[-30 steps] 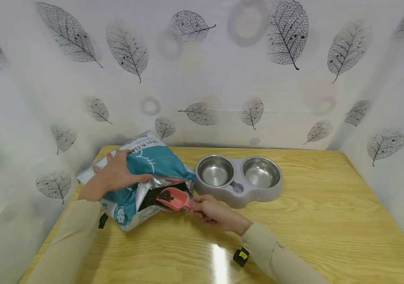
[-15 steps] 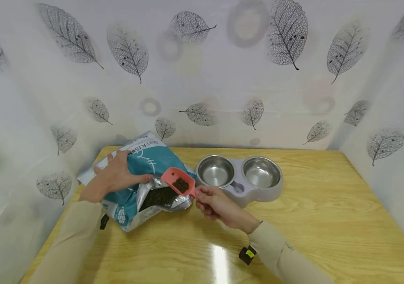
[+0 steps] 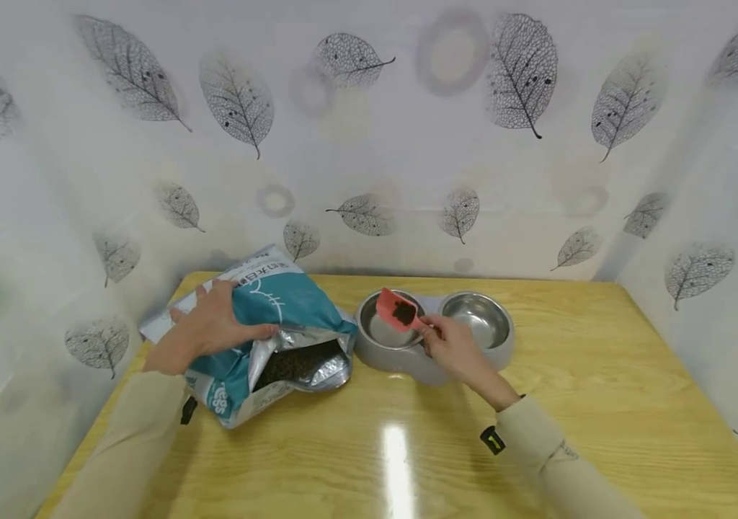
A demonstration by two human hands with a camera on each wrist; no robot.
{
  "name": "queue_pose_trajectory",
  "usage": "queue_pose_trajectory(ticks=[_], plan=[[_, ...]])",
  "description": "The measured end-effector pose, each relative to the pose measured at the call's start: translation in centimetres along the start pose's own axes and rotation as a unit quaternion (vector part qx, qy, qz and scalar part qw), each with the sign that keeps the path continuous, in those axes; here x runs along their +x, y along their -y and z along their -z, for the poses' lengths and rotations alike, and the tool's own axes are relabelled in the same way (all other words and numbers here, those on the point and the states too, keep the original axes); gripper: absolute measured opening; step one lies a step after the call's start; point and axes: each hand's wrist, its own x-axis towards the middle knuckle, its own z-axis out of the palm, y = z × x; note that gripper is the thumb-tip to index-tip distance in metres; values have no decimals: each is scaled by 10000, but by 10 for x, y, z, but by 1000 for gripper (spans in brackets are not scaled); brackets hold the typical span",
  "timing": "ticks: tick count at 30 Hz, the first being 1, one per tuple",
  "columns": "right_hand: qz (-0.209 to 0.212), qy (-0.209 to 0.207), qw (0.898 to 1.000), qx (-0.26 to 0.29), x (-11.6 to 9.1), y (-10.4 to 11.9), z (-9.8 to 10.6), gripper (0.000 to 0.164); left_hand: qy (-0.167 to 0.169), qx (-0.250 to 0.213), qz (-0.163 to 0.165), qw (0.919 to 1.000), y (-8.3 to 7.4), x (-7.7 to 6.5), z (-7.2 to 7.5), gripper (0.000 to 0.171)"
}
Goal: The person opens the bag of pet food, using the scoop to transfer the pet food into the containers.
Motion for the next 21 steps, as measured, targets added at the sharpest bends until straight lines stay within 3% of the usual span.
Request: queue_pose_trajectory(ticks=[4,8,15,21], plan=[[494,-329,9955,-736,3,-10,4,15,-27,-9,2,10000,0,-1,0,133],[797,-461,9899,-1076,2,-14,3,13,-9,-88,-5,10000,1,-1,-4,133],[658,-315,9832,-1675,2,-15,0,13,-94,-114,-29,9999,1,-1,-5,131],[944,-583,9589,-2610,0,-16,-4,17,-133,-60,13,9999,1,0,-3,132]])
